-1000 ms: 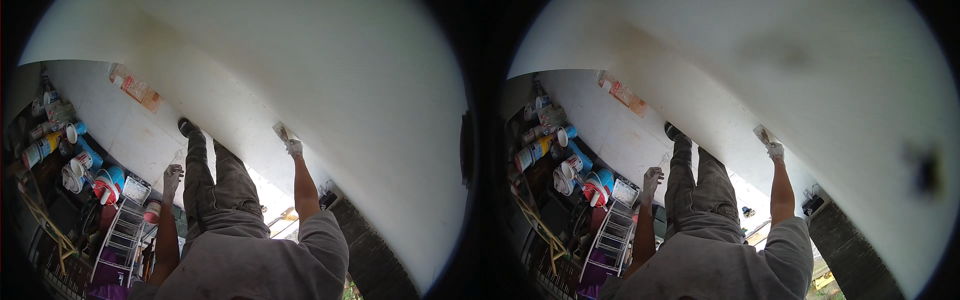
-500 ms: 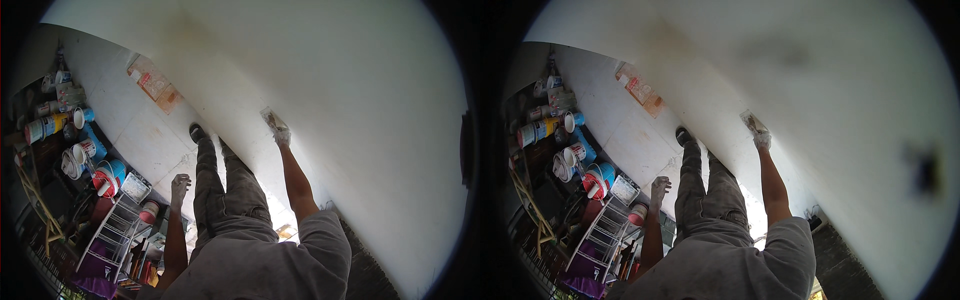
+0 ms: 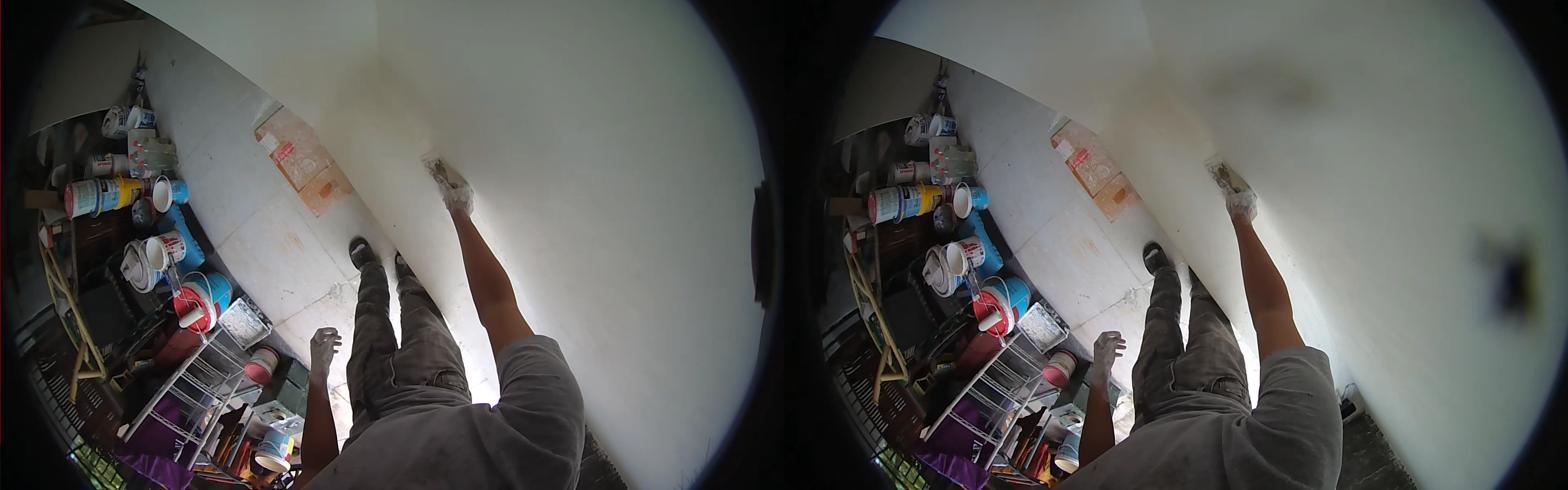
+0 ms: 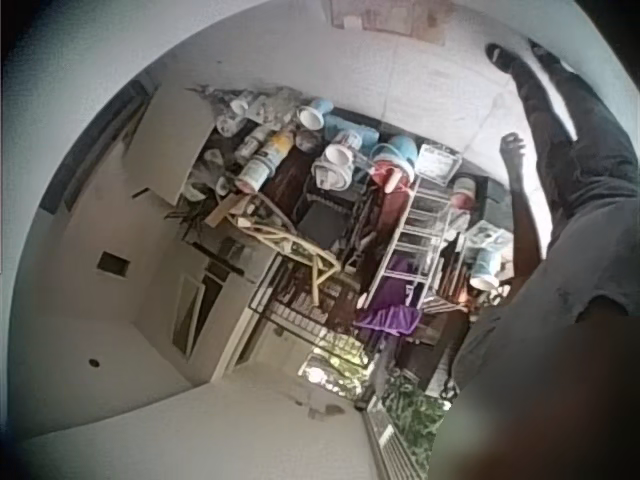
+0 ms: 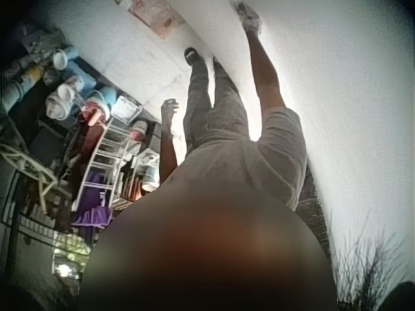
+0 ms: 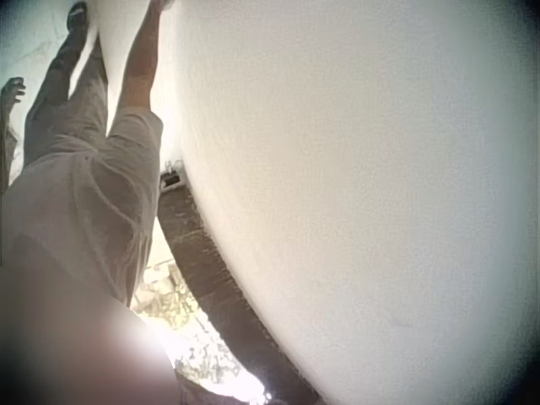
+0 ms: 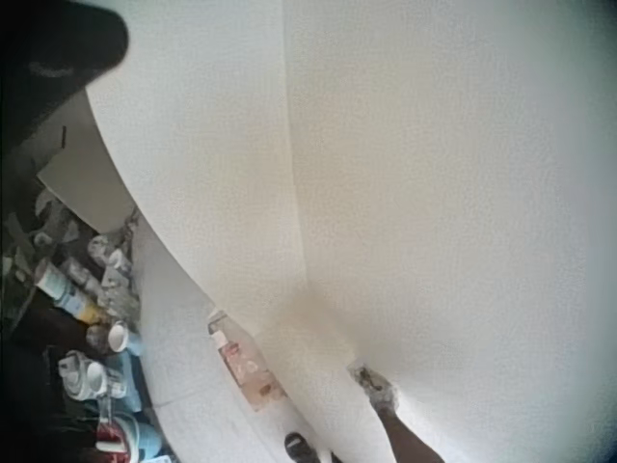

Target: The person applies putty to a wall surface with a putty knife to smooth it.

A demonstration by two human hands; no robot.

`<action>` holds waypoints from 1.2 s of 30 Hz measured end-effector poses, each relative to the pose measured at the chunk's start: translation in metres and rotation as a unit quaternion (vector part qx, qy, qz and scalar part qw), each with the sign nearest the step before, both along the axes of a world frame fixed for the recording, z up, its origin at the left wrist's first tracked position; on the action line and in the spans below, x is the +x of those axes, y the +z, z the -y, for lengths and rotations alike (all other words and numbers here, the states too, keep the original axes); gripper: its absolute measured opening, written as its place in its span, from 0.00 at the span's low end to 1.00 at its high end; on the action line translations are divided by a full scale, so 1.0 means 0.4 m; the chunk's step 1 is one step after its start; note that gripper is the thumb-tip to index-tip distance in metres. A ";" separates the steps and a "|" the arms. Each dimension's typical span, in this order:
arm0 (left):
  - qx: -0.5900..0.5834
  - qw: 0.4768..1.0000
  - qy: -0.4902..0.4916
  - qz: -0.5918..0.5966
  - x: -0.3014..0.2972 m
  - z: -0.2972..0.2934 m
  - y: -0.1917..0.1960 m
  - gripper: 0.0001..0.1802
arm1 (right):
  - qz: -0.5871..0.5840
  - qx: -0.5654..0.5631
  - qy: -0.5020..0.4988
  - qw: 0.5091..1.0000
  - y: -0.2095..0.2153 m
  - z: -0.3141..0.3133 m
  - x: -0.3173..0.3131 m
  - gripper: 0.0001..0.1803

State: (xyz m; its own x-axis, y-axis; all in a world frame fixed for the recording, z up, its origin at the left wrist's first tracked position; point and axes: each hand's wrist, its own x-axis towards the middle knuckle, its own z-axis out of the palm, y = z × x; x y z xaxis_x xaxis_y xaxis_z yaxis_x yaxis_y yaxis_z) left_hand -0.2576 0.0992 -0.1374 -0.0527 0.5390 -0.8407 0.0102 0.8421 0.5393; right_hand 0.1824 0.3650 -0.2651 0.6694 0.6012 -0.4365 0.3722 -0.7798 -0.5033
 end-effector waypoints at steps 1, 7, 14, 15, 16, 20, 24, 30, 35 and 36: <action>-0.007 1.000 -0.008 -0.021 0.004 -0.013 0.009 0.12 | -0.026 -0.032 -0.003 0.999 0.008 -0.053 -0.017 0.27; 0.011 0.999 0.034 -0.006 -0.083 -0.024 0.019 0.14 | -0.082 -0.052 -0.003 0.995 0.093 -0.344 -0.212 0.25; 0.002 0.999 -0.018 -0.031 -0.133 -0.084 0.017 0.14 | -0.009 -0.064 0.065 0.996 0.151 -0.344 -0.238 0.23; 0.020 0.999 -0.030 -0.017 -0.129 -0.107 0.007 0.15 | -0.014 -0.058 0.068 0.996 0.145 -0.301 -0.201 0.21; 0.029 0.999 -0.042 -0.001 -0.110 -0.142 -0.005 0.15 | -0.028 -0.062 0.072 0.995 0.128 -0.237 -0.135 0.22; 0.044 0.998 -0.037 -0.013 -0.175 -0.208 0.018 0.16 | -0.171 -0.065 -0.042 0.982 0.189 -0.010 -0.165 0.28; 0.058 0.998 -0.021 0.035 -0.171 -0.297 0.025 0.13 | -0.110 -0.084 -0.062 0.988 0.158 0.089 -0.060 0.23; 0.042 0.999 -0.025 -0.008 -0.184 -0.353 0.030 0.13 | -0.122 -0.058 0.006 0.991 0.116 -0.093 -0.069 0.21; 0.026 0.999 -0.031 0.016 -0.111 -0.349 0.022 0.11 | -0.117 -0.023 0.008 0.993 0.024 -0.217 -0.076 0.22; 0.025 0.999 -0.027 0.014 -0.099 -0.344 0.025 0.11 | -0.110 -0.021 0.015 0.994 0.025 -0.244 -0.092 0.21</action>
State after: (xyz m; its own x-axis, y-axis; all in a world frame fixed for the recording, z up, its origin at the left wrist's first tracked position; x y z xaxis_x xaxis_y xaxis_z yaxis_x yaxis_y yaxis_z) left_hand -0.2972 0.2369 -0.1274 0.0015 0.5817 -0.8134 0.0395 0.8128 0.5813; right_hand 0.1454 0.4626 -0.2551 0.5373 0.5972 -0.5955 0.2794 -0.7923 -0.5425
